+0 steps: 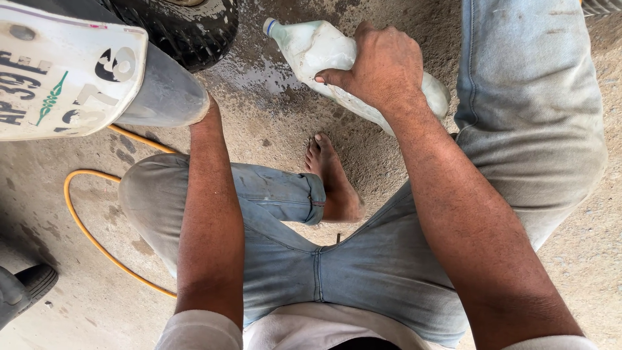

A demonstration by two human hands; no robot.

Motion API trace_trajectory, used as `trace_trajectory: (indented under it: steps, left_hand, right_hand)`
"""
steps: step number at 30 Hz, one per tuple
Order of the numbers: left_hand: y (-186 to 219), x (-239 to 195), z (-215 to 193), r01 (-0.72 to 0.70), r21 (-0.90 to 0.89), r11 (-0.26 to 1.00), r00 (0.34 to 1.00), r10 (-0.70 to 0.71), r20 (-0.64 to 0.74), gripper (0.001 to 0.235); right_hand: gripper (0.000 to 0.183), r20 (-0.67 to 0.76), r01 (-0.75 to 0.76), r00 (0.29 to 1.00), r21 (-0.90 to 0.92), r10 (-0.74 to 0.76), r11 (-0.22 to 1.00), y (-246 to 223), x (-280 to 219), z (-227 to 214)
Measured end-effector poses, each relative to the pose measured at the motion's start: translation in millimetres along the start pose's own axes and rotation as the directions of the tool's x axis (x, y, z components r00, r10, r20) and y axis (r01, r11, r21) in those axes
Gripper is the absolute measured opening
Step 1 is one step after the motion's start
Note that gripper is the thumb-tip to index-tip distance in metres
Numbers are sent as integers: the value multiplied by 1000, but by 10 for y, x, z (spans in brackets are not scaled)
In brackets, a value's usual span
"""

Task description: The person squats beside a motorcycle and pours water from a plastic bottle onto the rear tire and mudguard area. They rub the tire and surrounding parts with their hands to clean them, then stand up and move a yellow hose on the ground.

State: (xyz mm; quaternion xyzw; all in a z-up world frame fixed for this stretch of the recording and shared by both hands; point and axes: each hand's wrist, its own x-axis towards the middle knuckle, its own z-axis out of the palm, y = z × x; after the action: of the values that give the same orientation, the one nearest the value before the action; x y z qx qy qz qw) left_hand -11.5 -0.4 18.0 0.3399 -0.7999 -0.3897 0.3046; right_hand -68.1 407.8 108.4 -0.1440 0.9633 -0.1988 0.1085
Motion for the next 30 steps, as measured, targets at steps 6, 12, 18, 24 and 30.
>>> trace_trajectory:
  steps: [6,12,18,24,30]
  left_hand:
    - [26,-49,7,1,5,1000,1000,-1,4,70]
    - [15,-70,-39,6,15,1000,1000,-6,3,70]
    - [-8,-42,-41,15,18,1000,1000,-15,10,70]
    - [-17,64,18,20,14,1000,999,-20,26,70]
    - [22,-49,-13,36,25,999,999,-37,37,70]
  right_hand:
    - [95,9,-1,1000,15,1,1000,4,-18,25]
    - [93,-11,11,1000,10,-10,1000,13,-6,38]
    - [93,19,-7,1000,23,7,1000,6,-3,45]
    - [94,-30,17,999,16,-17,1000,47,-14,88]
    - [91,-124,64,991,69,-55,996,77,-52,116]
